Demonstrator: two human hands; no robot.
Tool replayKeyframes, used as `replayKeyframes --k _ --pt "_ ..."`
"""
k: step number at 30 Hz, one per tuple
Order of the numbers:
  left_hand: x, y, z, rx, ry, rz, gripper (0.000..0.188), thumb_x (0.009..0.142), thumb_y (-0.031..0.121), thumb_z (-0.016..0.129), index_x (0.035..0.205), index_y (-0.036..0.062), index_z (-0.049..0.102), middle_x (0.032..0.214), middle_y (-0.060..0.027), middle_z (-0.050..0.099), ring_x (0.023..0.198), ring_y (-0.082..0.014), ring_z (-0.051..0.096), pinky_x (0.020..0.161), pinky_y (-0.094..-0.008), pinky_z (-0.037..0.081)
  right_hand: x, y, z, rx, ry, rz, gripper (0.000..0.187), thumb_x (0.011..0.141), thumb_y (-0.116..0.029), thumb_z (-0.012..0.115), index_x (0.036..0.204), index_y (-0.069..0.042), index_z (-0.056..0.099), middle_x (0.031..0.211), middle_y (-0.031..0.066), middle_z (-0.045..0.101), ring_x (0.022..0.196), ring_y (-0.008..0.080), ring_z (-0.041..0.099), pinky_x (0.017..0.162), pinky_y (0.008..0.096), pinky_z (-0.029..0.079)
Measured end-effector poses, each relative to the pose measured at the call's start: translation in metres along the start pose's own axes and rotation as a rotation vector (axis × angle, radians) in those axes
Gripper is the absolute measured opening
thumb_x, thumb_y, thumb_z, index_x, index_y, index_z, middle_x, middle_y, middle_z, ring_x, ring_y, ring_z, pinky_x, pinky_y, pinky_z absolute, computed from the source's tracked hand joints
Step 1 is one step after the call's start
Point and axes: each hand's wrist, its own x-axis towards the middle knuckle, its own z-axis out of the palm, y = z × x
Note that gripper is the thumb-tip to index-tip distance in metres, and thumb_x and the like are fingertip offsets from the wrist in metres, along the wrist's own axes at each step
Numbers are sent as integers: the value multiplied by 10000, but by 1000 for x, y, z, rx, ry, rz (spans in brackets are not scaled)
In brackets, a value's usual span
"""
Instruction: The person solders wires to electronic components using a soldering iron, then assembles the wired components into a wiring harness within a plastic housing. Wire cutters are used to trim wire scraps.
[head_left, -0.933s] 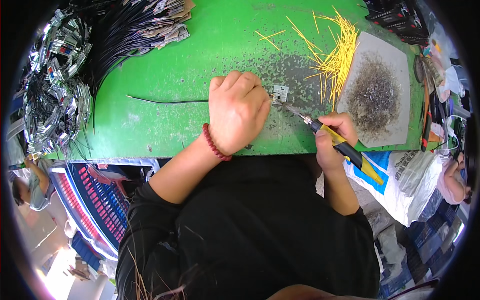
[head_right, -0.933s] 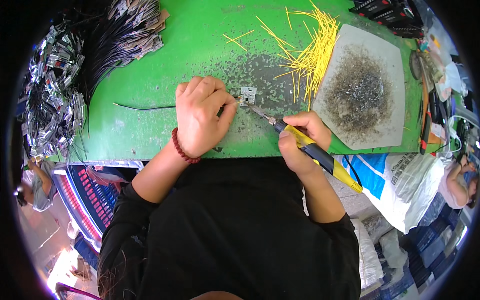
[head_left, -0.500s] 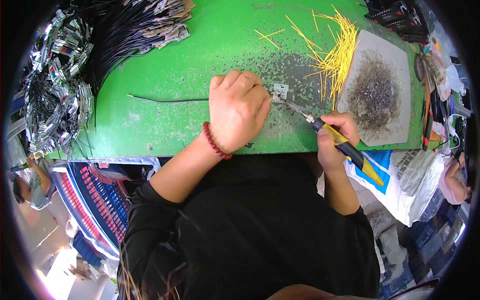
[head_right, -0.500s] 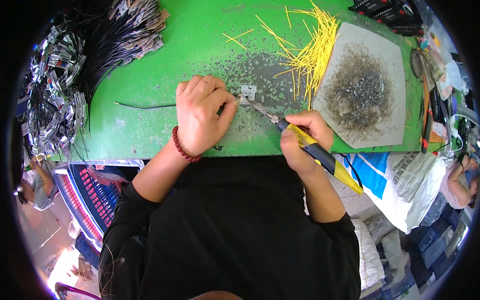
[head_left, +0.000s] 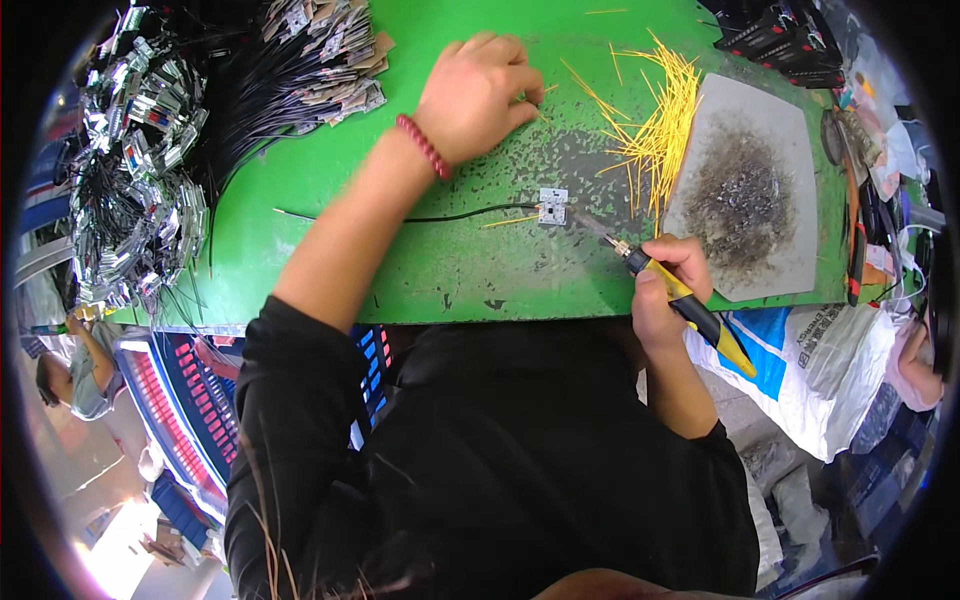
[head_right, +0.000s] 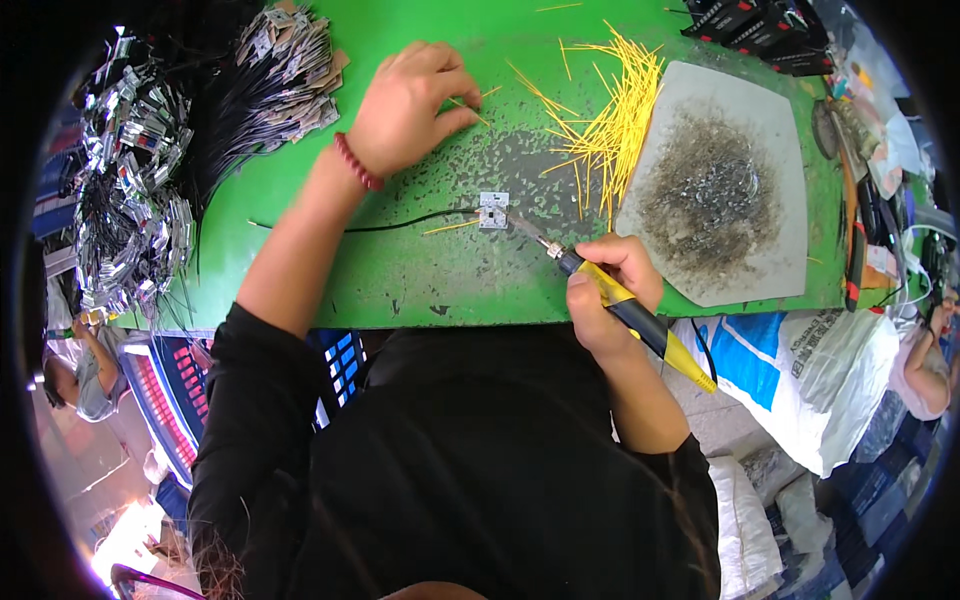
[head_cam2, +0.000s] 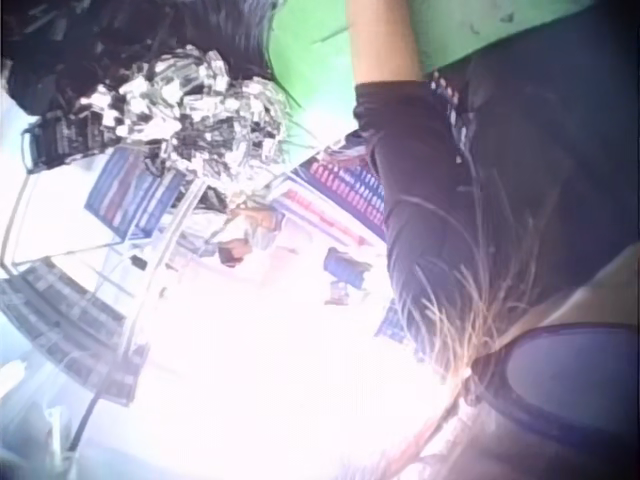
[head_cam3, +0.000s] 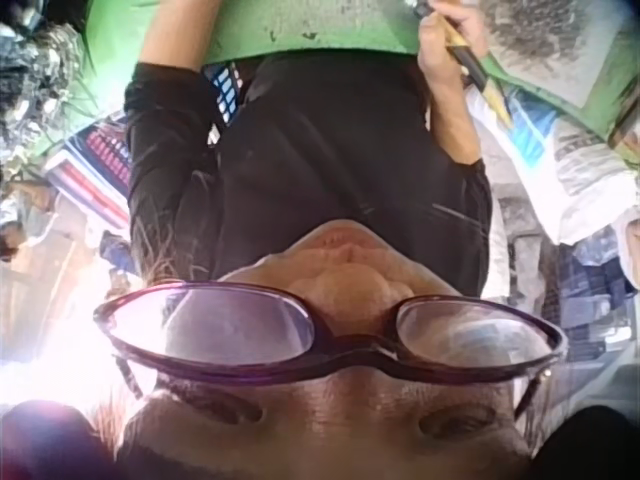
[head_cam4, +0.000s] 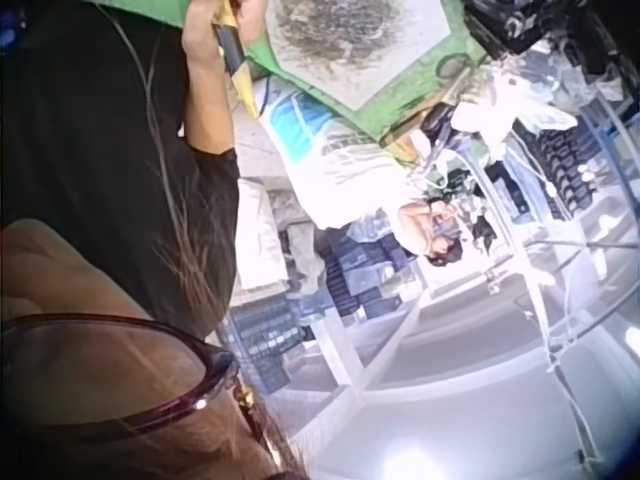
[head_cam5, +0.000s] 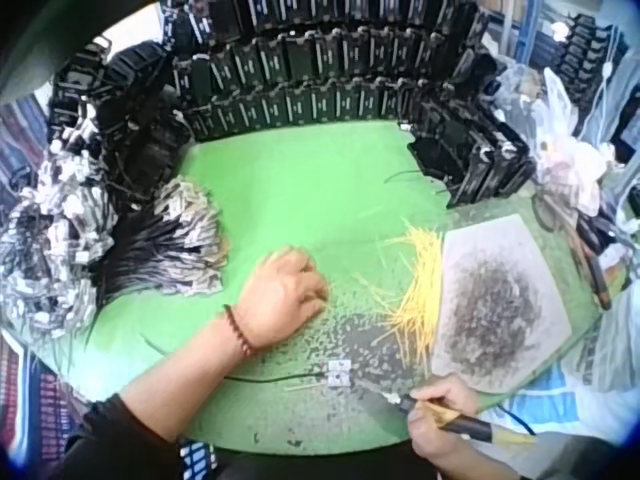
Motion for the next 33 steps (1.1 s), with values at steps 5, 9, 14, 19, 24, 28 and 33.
replayKeyframes --k 5,9,14,19,24,28,33 --pt "11 -13 2 34 -174 85 74 778 181 664 813 116 657 904 -39 581 971 -232 554 827 -378 427 1 3 1 6 22 -28 257 812 -202 676 922 -9 549 734 -1 499 636 58 412 572 224 324" --pt "-5 -1 -8 81 -26 28 90 804 136 652 863 79 615 973 -58 601 988 -253 543 849 -377 407 0 4 3 28 20 -30 278 821 -225 683 923 -6 546 733 -1 497 637 56 409 571 224 320" --pt "-42 42 -26 -98 176 -266 51 796 93 654 816 58 623 614 -74 603 588 -272 607 592 -383 467 0 5 2 25 25 -37 292 832 -239 681 929 -8 532 742 -1 478 646 62 393 587 229 312" --pt "-79 81 -16 -300 162 -275 93 724 88 724 792 91 660 736 -42 670 684 -223 636 664 -347 466 -1 5 4 11 16 -28 301 836 -254 680 932 -11 531 744 -3 473 653 67 390 598 228 310" --pt "-85 92 -2 -129 171 -321 110 661 89 739 707 118 643 813 -3 554 780 -205 536 708 -366 368 0 4 4 -46 -13 -40 292 816 -250 689 906 -7 554 721 3 489 631 69 409 576 229 317" --pt "-79 91 5 -114 196 -273 118 646 77 731 697 119 633 804 -1 564 766 -206 542 704 -363 368 2 3 4 -109 -13 -56 247 790 -215 680 870 -7 574 689 5 501 596 72 426 545 231 329" --pt "-76 91 5 -70 178 -268 123 641 72 711 654 118 598 798 -2 575 760 -209 550 690 -359 363 3 2 3 -165 -32 -56 220 779 -190 670 867 -10 577 682 3 505 585 71 432 535 229 337"
